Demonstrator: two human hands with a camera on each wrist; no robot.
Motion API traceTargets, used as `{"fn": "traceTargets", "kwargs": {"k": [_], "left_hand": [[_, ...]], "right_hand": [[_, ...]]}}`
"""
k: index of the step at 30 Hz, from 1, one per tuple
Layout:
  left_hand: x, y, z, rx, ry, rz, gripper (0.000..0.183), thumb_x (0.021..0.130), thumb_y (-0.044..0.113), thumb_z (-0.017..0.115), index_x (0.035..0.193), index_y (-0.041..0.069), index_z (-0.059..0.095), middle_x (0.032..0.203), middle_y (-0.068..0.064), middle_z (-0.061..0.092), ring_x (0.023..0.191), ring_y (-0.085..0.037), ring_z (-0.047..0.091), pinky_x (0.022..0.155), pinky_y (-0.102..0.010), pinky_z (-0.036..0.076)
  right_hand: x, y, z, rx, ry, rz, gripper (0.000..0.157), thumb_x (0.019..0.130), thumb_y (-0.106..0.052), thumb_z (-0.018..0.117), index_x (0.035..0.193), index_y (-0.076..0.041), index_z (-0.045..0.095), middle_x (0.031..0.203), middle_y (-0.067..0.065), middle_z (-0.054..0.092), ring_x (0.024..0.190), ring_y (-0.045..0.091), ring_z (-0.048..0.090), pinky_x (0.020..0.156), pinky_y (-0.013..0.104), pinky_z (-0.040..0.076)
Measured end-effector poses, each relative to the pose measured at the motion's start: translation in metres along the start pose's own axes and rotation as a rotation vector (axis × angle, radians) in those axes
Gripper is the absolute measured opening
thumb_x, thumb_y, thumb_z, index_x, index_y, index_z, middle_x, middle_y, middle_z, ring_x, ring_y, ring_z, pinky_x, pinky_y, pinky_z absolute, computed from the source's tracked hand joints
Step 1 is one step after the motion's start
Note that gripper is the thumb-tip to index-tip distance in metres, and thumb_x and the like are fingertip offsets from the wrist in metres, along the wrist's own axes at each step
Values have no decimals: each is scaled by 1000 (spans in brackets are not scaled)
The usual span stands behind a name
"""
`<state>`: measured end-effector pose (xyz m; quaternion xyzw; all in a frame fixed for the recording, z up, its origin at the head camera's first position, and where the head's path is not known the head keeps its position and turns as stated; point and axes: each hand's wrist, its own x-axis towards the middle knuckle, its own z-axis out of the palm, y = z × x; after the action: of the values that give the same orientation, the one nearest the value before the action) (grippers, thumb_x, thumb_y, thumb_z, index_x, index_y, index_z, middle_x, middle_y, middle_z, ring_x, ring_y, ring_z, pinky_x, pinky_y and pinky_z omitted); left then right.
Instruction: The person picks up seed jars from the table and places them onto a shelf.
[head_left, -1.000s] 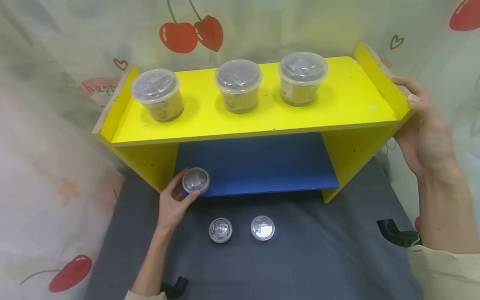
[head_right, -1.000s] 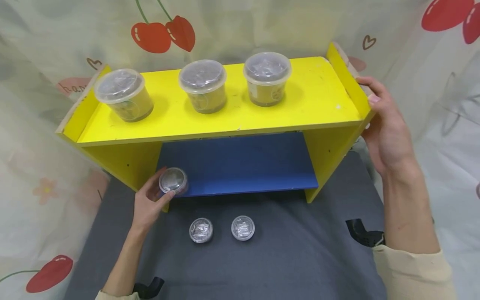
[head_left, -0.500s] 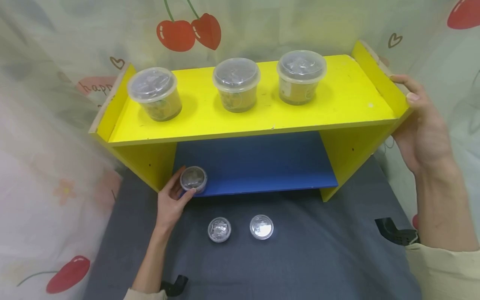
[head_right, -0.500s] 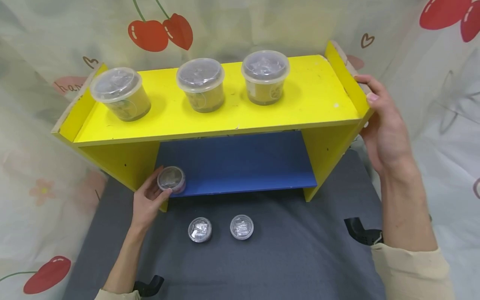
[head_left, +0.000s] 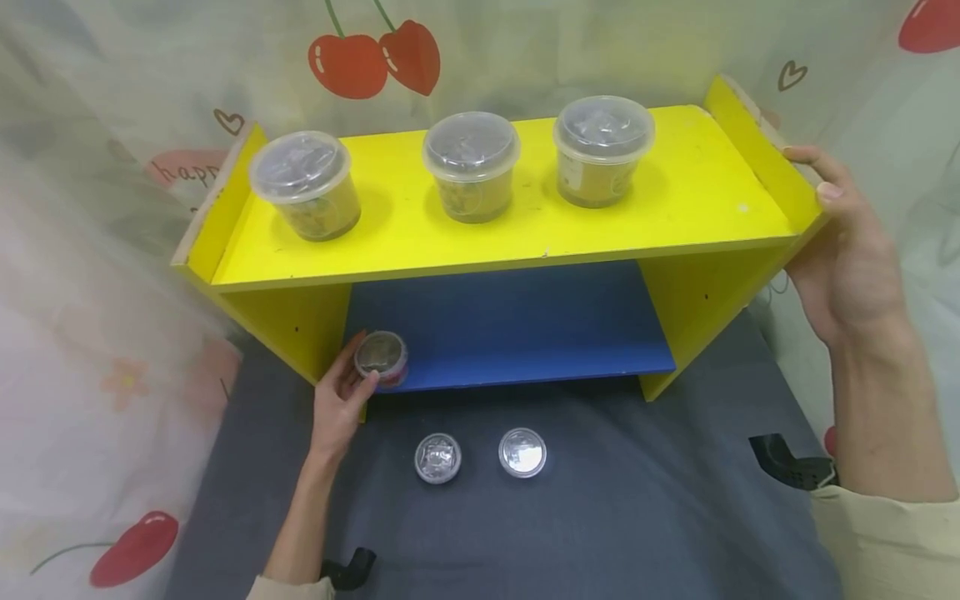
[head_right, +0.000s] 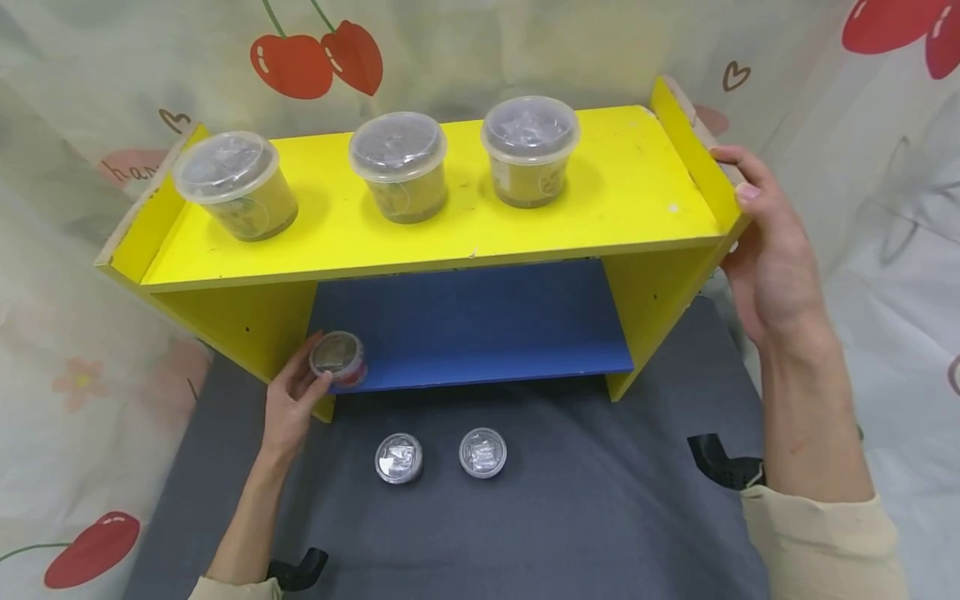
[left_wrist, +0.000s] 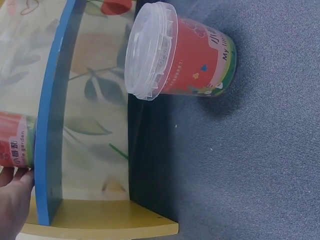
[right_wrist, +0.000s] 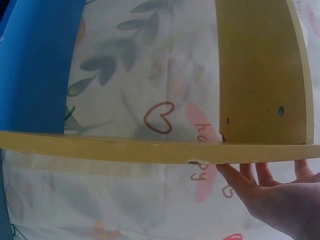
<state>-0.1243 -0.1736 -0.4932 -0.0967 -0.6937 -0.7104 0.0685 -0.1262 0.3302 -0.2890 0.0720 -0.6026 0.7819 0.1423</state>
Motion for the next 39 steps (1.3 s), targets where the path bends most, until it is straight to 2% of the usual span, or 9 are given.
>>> {"fn": "traceTargets", "kwargs": {"k": [5, 9, 13, 16, 22, 29, 32, 34, 39], "left_hand": [[0, -2, -1, -7, -26, -13, 58, 96, -11, 53, 150, -2, 36, 147, -29, 40, 128, -12, 49, 104, -18, 39], [0, -3, -1, 14, -38, -20, 57, 98, -6, 51, 152, 0, 33, 152, -24, 36, 137, -20, 42, 108, -18, 34], [-1, -3, 1, 34, -9, -14, 56, 100, -2, 49, 153, 1, 31, 156, -19, 33, 142, -30, 33, 111, -19, 29], [-4, -4, 1, 42, 31, 8, 57, 100, -1, 49, 153, 0, 31, 156, -18, 33, 143, -32, 31, 113, -20, 28], [-13, -2, 1, 8, 75, 43, 59, 98, -5, 51, 152, -6, 27, 155, -21, 35, 141, -32, 36, 111, -21, 32], [-26, -1, 0, -25, 62, 75, 61, 98, -7, 52, 152, -6, 23, 155, -24, 33, 138, -28, 41, 111, -28, 34], [-31, -2, -1, -41, 70, 117, 60, 97, -9, 51, 151, -8, 26, 153, -27, 34, 137, -29, 44, 111, -34, 35], [-35, -3, 0, -44, 88, 140, 56, 97, -10, 52, 149, -9, 30, 150, -28, 38, 134, -29, 47, 109, -33, 37], [-46, -5, 0, -67, 131, 140, 49, 96, -11, 52, 143, -11, 37, 142, -29, 47, 129, -29, 53, 106, -31, 42]], "right_hand": [[0, 0, 0, 8, 6, -1, 49, 96, -25, 49, 142, -9, 46, 113, 15, 56, 99, 28, 52, 82, 36, 42], [0, 0, 1, -7, 14, -6, 49, 96, -25, 49, 142, -9, 47, 114, 15, 56, 99, 28, 52, 81, 36, 42], [-1, 1, 2, -15, 24, -8, 49, 96, -26, 48, 141, -10, 47, 118, 16, 54, 101, 28, 52, 81, 36, 42], [-2, 1, 2, -25, 29, -8, 48, 96, -26, 48, 141, -10, 47, 120, 17, 53, 102, 29, 51, 81, 35, 43], [-1, 1, 3, -41, 30, -15, 48, 96, -26, 48, 141, -10, 48, 120, 18, 53, 103, 30, 51, 83, 36, 42], [0, -1, 2, -21, 28, -18, 48, 95, -26, 48, 141, -10, 48, 118, 17, 54, 99, 28, 53, 80, 36, 43], [0, -1, 2, -20, 25, -20, 48, 95, -26, 48, 141, -9, 48, 118, 18, 54, 99, 28, 53, 80, 36, 43], [0, -1, 2, -26, 28, -18, 48, 95, -26, 48, 140, -9, 48, 120, 18, 53, 100, 29, 52, 80, 36, 43], [-1, 0, 3, -33, 32, -14, 48, 95, -26, 47, 140, -9, 49, 120, 17, 54, 100, 29, 52, 81, 36, 41]]}}
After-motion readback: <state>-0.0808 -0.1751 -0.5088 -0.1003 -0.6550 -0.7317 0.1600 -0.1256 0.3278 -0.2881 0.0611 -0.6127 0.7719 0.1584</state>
